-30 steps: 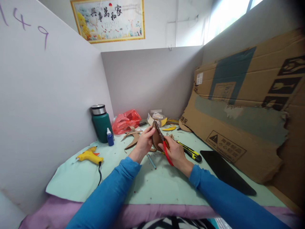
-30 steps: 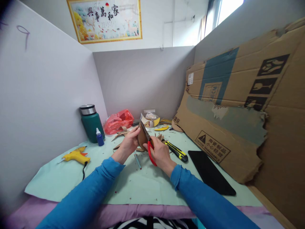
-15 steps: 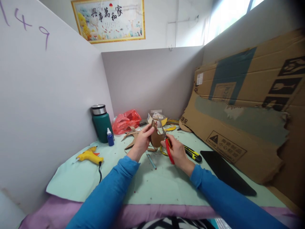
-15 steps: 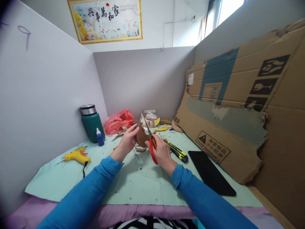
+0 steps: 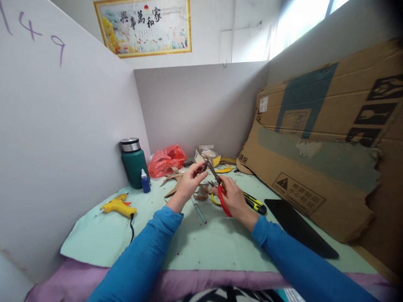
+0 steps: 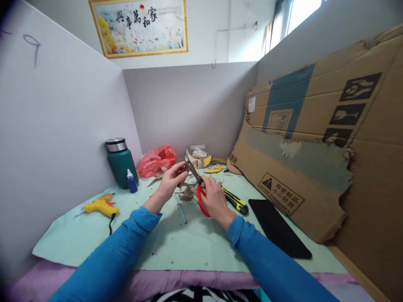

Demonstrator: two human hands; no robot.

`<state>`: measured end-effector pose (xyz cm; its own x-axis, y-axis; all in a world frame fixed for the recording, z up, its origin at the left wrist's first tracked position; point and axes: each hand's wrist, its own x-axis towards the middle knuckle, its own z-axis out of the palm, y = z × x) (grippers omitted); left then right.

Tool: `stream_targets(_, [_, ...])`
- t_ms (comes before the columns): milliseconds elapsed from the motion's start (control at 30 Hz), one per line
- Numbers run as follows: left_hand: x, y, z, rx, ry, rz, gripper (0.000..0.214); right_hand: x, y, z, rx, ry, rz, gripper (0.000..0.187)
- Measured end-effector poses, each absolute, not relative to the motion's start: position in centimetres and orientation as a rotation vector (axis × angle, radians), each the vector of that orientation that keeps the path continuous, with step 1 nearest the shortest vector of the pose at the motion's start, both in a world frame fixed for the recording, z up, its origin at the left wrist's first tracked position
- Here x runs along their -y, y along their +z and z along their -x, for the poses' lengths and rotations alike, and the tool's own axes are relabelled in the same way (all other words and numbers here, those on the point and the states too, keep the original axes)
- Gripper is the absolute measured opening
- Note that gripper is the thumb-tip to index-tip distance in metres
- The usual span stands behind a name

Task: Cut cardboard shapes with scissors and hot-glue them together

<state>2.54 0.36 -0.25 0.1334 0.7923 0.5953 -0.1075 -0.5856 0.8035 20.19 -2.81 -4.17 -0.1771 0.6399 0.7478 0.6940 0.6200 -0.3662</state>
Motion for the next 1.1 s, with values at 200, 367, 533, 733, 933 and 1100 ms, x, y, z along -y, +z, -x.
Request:
stream_targets(200, [-0.8,-0.6,-2.2,-0.707,1.539,-1.806,0.044,3.1,-3.7,-20.4,1.892,-0.105,1.113,0.044])
stream_targets(367, [-0.8,-0.4,-2.1,-0.717,1.569,-1.869,0.042,3.0,-3.8,-20.5,1.886,-0.101,1.110,0.044])
stream_targets(533, [-0.5,0.1,-2.1,-0.733,1.585,-1.989,0.038,3.2,-3.4,-20.6,1.884,-0.082,1.109,0.041])
stream_targets(733, [-0.5,0.1,-1.8,-0.782,1.564,-2.108,0.038,3.3,-3.1,-20.7,1.898,-0.092,1.139,0.041])
stream_targets(933, [-0.6,0.3,-1.6,-0.795,1.553,-2.159,0.038,3.2,-3.2,-20.8,1.905,-0.098,1.142,0.040])
stream_targets(1100, [-0.8,0.2,-1.4,-0.793,1.539,-2.199,0.039,3.3,-3.2,-20.8,1.911,-0.101,1.148,0.039])
